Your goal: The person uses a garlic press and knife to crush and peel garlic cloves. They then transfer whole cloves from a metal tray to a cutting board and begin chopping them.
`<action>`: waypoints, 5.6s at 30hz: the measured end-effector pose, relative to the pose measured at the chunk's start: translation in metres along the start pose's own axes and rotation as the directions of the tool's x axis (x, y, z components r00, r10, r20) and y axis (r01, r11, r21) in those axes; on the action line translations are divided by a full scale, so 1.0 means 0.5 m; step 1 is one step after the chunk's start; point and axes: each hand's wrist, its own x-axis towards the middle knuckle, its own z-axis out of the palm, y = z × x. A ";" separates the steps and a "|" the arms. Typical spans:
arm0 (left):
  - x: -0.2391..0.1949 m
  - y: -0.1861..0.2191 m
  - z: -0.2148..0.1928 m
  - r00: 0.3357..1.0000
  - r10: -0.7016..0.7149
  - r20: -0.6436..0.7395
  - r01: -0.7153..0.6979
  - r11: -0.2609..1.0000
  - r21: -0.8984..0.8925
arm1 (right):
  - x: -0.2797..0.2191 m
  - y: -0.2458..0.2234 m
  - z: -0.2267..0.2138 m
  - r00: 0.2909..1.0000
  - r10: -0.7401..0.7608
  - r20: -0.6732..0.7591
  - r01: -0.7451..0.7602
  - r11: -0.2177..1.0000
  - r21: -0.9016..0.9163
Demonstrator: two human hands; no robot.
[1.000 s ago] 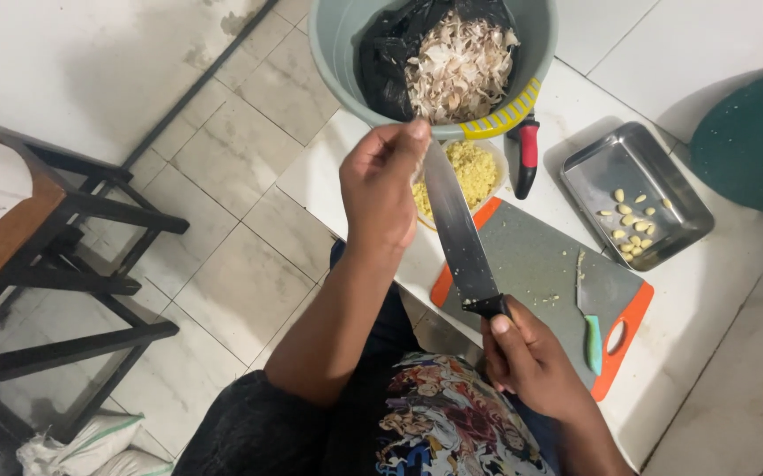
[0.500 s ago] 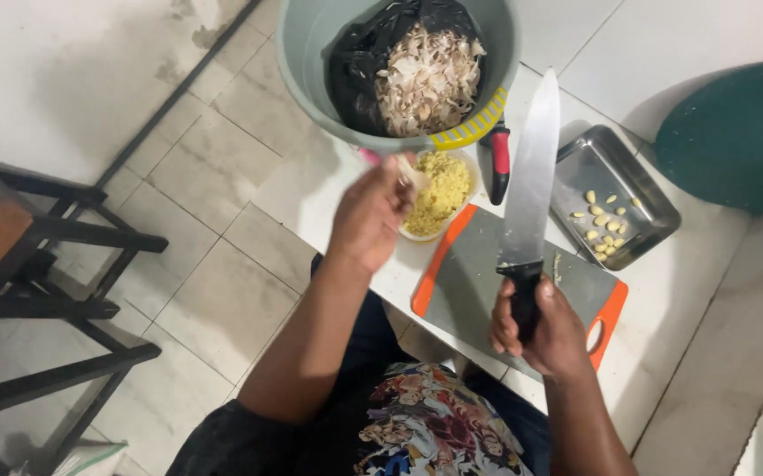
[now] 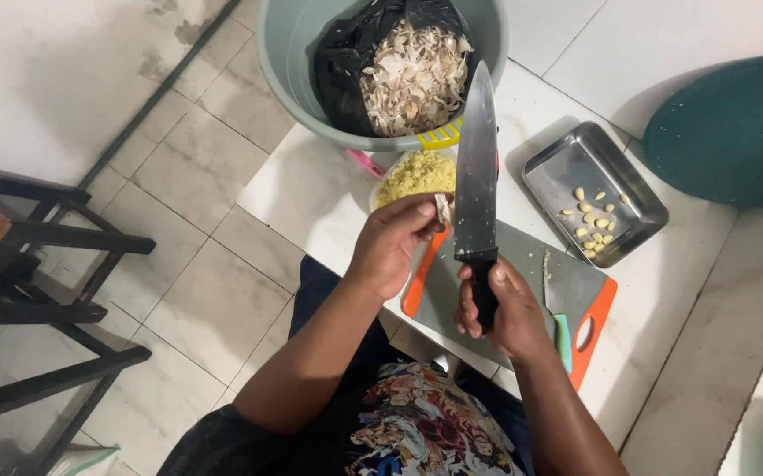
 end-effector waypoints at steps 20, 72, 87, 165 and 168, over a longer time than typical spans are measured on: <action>-0.046 0.035 0.077 0.968 0.177 -0.177 -0.148 0.975 0.163 | 0.014 -0.021 0.038 0.996 0.091 -0.008 -0.091 0.994 -0.065; 0.462 0.215 -0.107 0.781 0.426 0.457 -0.405 -0.213 0.889 | -0.232 -0.064 -0.098 0.663 0.337 -0.668 -0.625 0.741 -0.246; 0.377 0.212 -0.085 0.522 0.393 0.757 -0.603 -0.458 0.653 | -0.155 -0.069 -0.082 0.859 0.225 -0.461 -0.302 0.948 -0.100; 0.069 0.035 -0.281 0.934 -0.042 -0.355 0.328 0.496 0.804 | -0.197 -0.039 -0.365 0.540 -0.201 -0.818 -0.675 0.477 -0.563; 0.053 0.056 -0.304 0.909 0.000 -0.416 0.363 0.489 0.793 | -0.198 -0.028 -0.381 0.534 -0.195 -0.823 -0.678 0.483 -0.555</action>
